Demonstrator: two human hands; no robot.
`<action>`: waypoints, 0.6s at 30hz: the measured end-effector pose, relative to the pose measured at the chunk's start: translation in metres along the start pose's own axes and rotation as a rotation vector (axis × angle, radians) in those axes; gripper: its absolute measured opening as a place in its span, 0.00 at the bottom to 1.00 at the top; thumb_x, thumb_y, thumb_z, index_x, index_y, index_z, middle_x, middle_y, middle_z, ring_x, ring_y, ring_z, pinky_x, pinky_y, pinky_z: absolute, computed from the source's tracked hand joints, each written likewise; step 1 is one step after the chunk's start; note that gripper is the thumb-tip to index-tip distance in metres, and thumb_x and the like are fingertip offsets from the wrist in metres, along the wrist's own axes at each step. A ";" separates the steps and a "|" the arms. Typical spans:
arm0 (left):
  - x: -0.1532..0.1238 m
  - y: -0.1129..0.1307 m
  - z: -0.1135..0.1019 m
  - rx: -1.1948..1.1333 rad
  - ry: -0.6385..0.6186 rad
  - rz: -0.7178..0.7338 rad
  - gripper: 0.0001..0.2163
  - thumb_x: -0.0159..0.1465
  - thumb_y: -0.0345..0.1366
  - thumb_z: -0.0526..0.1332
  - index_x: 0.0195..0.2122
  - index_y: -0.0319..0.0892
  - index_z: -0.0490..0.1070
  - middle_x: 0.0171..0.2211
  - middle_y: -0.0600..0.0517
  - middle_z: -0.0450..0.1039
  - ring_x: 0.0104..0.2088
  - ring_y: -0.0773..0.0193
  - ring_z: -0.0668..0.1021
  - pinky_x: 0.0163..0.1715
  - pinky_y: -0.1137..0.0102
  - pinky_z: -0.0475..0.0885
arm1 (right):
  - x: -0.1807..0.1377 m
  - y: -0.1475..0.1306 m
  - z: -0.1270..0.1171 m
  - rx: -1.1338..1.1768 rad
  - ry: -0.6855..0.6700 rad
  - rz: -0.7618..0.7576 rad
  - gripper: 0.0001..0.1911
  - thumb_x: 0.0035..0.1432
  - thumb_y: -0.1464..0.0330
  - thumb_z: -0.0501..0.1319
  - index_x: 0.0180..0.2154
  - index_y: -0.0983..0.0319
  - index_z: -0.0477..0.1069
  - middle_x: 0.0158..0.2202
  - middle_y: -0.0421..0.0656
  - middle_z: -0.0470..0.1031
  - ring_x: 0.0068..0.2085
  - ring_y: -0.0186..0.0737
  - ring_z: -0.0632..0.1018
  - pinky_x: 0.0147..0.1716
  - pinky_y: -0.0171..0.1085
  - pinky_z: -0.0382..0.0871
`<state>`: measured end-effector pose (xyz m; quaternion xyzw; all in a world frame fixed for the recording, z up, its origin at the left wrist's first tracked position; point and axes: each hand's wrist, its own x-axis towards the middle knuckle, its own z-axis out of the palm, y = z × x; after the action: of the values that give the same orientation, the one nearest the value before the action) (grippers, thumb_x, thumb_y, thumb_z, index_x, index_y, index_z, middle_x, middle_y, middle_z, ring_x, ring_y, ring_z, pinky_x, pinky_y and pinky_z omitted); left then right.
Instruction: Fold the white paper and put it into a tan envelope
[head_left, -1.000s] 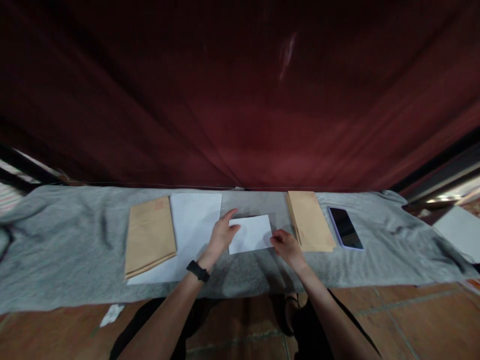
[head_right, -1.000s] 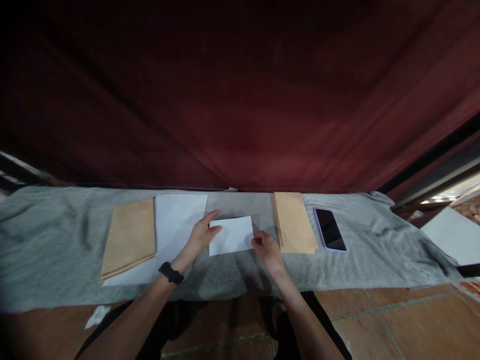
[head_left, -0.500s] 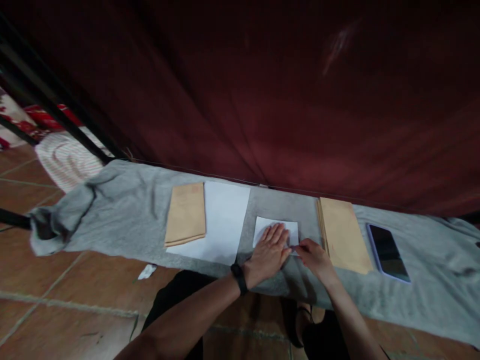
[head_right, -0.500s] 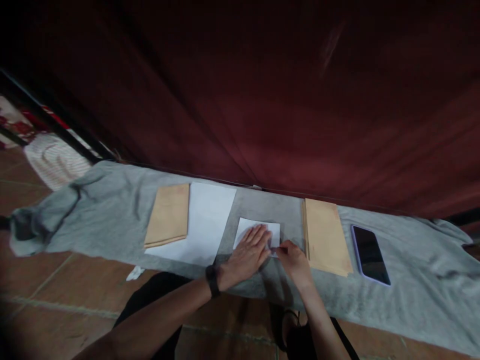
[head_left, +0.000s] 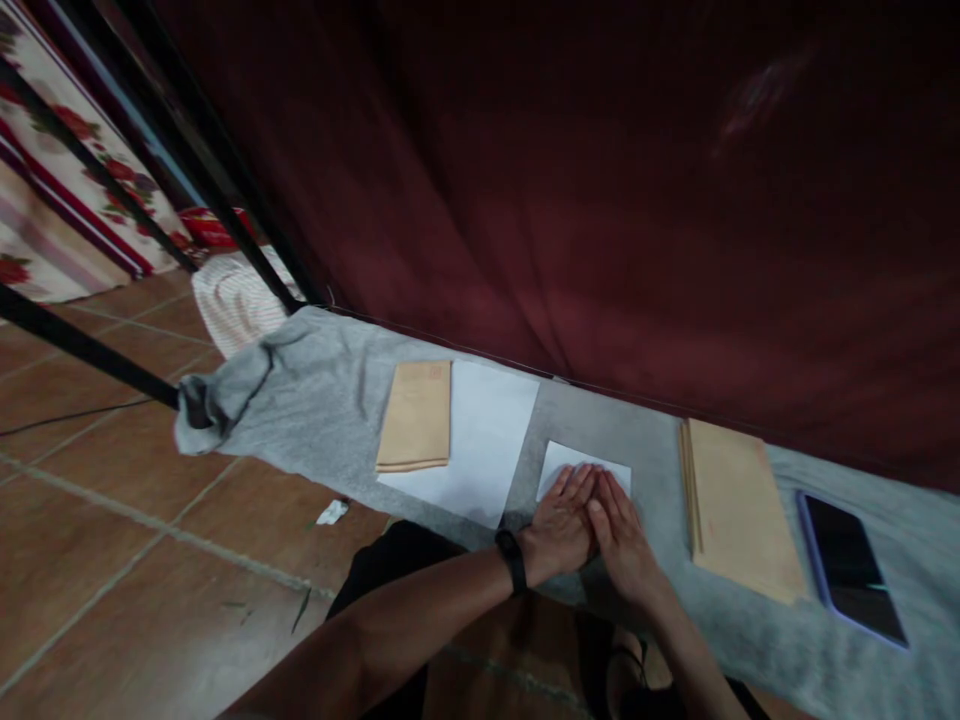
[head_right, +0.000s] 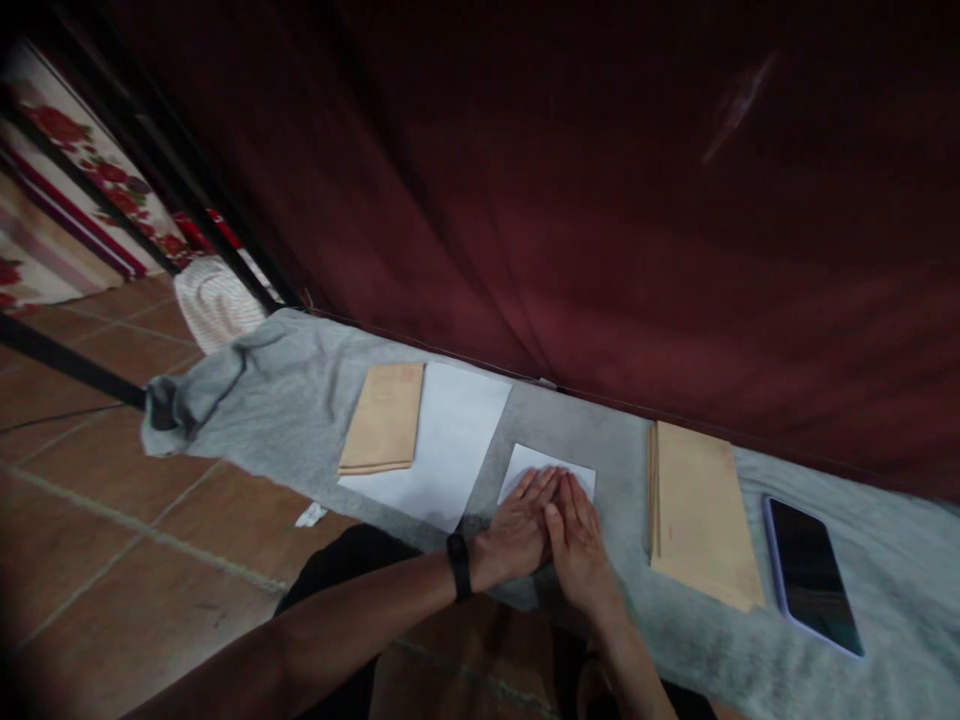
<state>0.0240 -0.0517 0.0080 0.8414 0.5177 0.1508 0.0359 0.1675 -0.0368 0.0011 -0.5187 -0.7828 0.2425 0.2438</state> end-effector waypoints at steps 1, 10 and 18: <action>0.000 0.000 -0.001 0.003 -0.014 -0.006 0.29 0.73 0.43 0.44 0.71 0.33 0.45 0.71 0.38 0.48 0.71 0.52 0.53 0.69 0.56 0.43 | -0.002 -0.001 0.005 -0.024 -0.005 -0.007 0.33 0.70 0.53 0.41 0.69 0.61 0.50 0.71 0.48 0.53 0.71 0.44 0.54 0.69 0.52 0.48; 0.000 -0.003 0.006 0.055 -0.020 -0.035 0.29 0.72 0.38 0.44 0.72 0.34 0.38 0.71 0.38 0.46 0.71 0.55 0.52 0.69 0.56 0.46 | -0.003 -0.004 0.010 -0.094 0.029 0.002 0.31 0.71 0.56 0.40 0.70 0.58 0.47 0.72 0.45 0.48 0.72 0.43 0.50 0.69 0.55 0.43; 0.005 -0.021 0.004 0.001 0.042 -0.091 0.27 0.69 0.35 0.47 0.68 0.29 0.51 0.70 0.37 0.50 0.71 0.52 0.51 0.69 0.54 0.47 | 0.002 -0.002 0.000 -0.032 0.085 0.066 0.31 0.70 0.55 0.45 0.67 0.63 0.56 0.71 0.49 0.50 0.71 0.47 0.52 0.70 0.53 0.39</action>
<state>0.0090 -0.0368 0.0004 0.8135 0.5563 0.1665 0.0316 0.1652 -0.0355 0.0031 -0.5579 -0.7579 0.2156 0.2605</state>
